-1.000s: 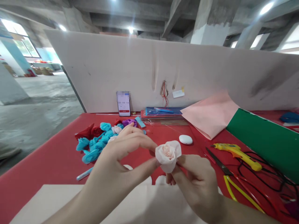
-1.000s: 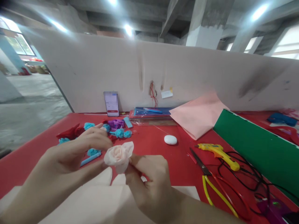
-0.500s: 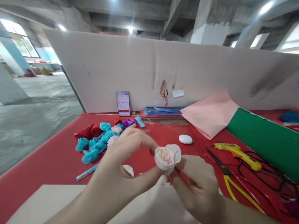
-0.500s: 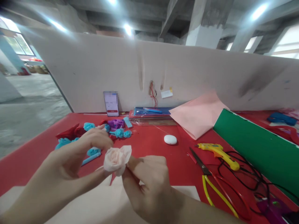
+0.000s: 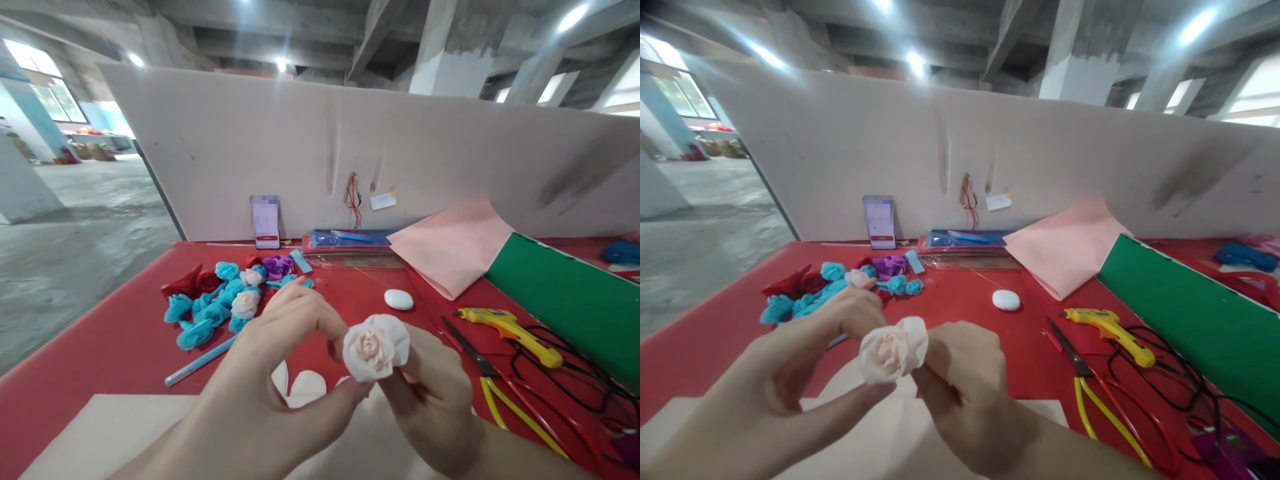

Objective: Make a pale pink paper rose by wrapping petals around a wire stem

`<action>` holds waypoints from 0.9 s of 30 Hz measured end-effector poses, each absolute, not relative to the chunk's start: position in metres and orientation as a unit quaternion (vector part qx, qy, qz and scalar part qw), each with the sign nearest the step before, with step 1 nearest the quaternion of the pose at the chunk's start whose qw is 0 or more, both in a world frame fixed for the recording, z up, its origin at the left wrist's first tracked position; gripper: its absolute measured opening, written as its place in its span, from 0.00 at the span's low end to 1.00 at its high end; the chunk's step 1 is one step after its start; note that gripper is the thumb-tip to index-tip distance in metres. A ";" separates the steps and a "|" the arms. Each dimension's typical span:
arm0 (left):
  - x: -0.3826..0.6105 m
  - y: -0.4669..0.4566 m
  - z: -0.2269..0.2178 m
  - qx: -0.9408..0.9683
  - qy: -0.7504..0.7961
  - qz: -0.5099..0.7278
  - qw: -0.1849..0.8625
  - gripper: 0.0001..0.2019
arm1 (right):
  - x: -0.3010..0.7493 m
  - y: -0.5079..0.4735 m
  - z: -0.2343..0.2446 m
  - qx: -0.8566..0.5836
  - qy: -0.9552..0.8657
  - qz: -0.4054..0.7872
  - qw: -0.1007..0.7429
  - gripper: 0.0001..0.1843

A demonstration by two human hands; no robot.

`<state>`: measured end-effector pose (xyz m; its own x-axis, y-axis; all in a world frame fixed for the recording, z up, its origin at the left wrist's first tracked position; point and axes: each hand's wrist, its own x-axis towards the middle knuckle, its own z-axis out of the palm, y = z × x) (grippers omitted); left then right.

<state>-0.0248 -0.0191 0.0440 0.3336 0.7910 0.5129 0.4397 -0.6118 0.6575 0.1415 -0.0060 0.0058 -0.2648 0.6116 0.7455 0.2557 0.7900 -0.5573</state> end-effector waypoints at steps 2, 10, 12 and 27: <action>-0.027 -0.020 0.044 0.796 0.388 0.423 0.193 0.05 | 0.140 -0.009 0.010 -0.307 -0.732 0.305 0.527 0.14; -0.030 -0.016 0.036 0.819 0.391 0.417 0.037 0.06 | 0.142 -0.016 0.013 -0.269 -0.543 0.654 0.453 0.22; -0.028 -0.015 0.036 0.823 0.382 0.419 0.020 0.05 | 0.142 -0.017 0.014 -0.269 -0.541 0.657 0.451 0.21; -0.017 -0.018 0.032 0.766 0.362 0.518 -0.122 0.10 | 0.140 -0.020 0.018 -0.310 -0.664 0.492 0.470 0.21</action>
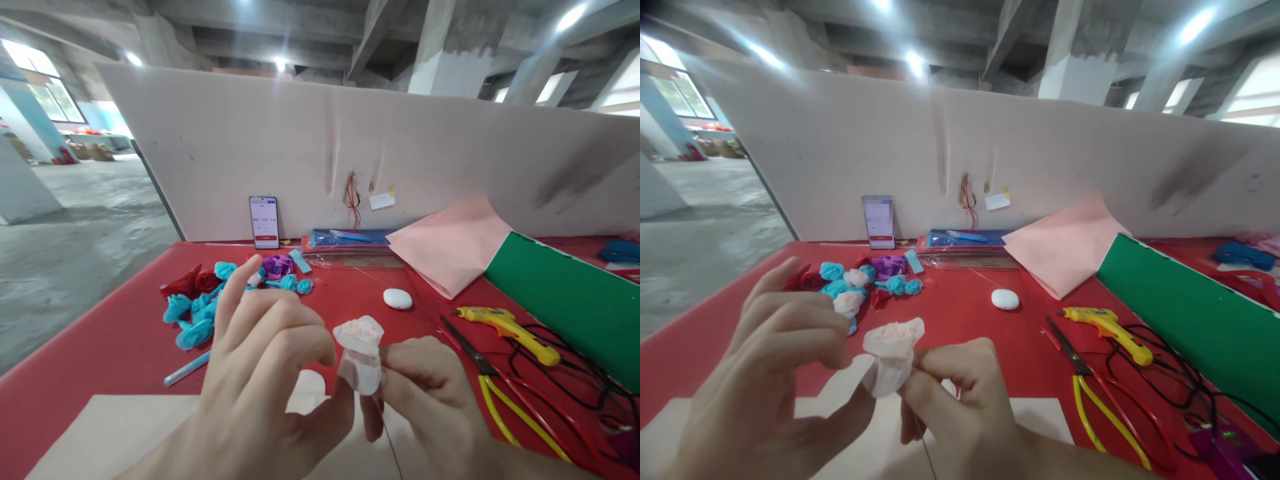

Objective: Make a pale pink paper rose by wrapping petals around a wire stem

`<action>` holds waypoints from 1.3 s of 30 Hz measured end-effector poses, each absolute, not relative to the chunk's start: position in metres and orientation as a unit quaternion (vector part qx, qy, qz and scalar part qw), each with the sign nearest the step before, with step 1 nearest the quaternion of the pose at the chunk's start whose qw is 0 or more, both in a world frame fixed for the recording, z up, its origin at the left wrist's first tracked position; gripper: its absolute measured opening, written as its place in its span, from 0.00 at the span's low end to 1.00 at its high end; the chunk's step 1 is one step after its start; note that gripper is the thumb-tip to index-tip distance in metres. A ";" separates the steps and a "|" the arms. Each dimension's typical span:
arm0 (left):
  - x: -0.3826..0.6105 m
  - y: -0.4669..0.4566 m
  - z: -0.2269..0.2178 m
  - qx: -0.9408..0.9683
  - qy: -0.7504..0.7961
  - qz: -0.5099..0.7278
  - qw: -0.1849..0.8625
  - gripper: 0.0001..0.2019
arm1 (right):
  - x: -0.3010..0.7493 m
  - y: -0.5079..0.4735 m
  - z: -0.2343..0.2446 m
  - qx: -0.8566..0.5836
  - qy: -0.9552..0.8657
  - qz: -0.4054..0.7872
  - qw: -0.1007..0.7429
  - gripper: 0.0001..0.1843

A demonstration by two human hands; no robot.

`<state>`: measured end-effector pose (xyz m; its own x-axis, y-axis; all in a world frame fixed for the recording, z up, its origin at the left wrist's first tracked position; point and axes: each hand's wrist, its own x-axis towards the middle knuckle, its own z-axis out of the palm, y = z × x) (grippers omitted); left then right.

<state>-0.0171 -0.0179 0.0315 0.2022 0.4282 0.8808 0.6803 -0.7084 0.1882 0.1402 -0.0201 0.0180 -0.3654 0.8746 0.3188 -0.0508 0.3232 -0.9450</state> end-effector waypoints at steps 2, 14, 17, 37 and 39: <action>-0.017 -0.017 0.032 -0.766 -0.359 -0.513 0.147 0.09 | 0.139 -0.020 0.018 -0.317 -0.671 0.480 0.468 0.22; -0.021 -0.015 0.032 -0.774 -0.352 -0.487 0.198 0.10 | 0.140 -0.021 0.022 -0.334 -0.694 0.431 0.470 0.22; -0.022 -0.015 0.032 -0.788 -0.376 -0.473 0.117 0.09 | 0.140 -0.021 0.021 -0.324 -0.707 0.423 0.465 0.22; -0.025 -0.017 0.033 -0.782 -0.370 -0.497 0.064 0.10 | 0.140 -0.022 0.021 -0.327 -0.715 0.420 0.453 0.20; -0.025 -0.017 0.035 -0.770 -0.369 -0.516 0.061 0.09 | 0.140 -0.023 0.021 -0.330 -0.714 0.419 0.453 0.19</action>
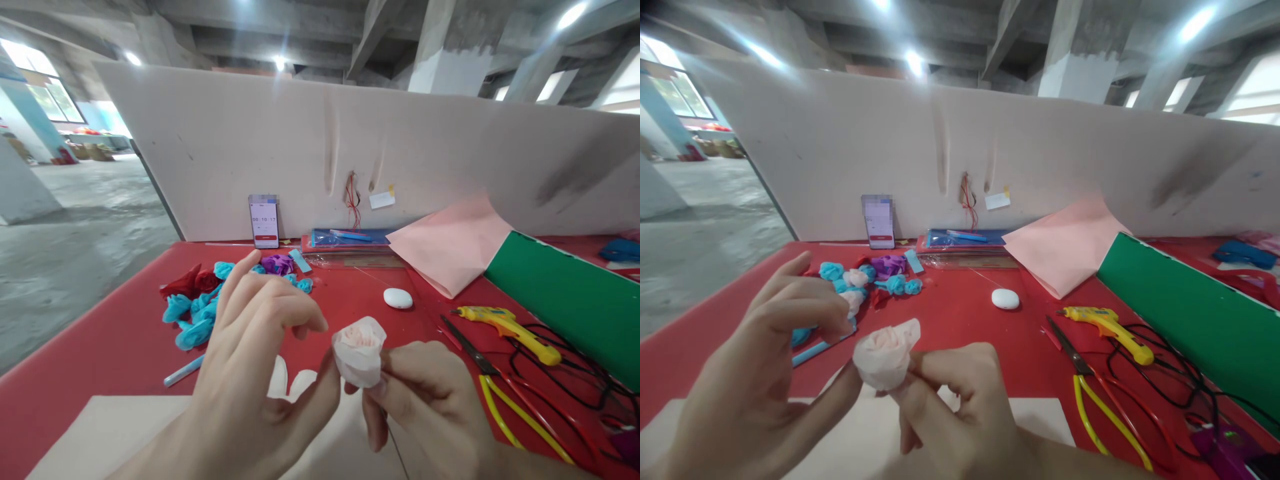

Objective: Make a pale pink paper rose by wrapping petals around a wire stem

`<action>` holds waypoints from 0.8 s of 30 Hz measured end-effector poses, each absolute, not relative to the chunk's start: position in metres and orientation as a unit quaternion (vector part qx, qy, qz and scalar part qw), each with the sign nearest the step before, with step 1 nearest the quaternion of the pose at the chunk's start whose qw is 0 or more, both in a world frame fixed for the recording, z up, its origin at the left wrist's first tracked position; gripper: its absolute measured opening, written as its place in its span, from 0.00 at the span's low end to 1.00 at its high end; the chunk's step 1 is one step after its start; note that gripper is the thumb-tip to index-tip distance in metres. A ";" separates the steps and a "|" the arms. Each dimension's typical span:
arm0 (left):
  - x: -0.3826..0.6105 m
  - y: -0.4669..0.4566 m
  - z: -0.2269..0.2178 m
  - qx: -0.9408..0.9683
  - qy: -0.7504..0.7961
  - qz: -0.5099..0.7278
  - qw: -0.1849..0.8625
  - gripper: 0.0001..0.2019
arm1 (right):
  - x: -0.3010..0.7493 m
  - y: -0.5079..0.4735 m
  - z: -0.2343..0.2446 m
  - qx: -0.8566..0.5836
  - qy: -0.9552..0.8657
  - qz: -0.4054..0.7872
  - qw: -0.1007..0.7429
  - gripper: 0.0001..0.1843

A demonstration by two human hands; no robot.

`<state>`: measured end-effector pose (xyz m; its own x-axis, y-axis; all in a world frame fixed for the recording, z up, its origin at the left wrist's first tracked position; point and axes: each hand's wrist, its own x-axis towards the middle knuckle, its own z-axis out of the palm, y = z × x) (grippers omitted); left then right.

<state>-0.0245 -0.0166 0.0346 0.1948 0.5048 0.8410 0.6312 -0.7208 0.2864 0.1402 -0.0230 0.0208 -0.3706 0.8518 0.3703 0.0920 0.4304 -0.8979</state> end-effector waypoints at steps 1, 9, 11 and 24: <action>-0.024 -0.016 0.035 -0.766 -0.369 -0.523 0.057 0.08 | 0.140 -0.023 0.021 -0.332 -0.716 0.417 0.452 0.19; -0.025 -0.021 0.040 -0.787 -0.354 -0.503 0.042 0.10 | 0.141 -0.025 0.021 -0.358 -0.716 0.415 0.432 0.20; -0.025 -0.023 0.042 -0.787 -0.348 -0.509 0.036 0.12 | 0.142 -0.026 0.021 -0.358 -0.731 0.396 0.425 0.22; -0.025 -0.020 0.033 -0.791 -0.329 -0.474 0.205 0.09 | 0.135 -0.026 0.013 -0.340 -0.769 0.223 0.493 0.19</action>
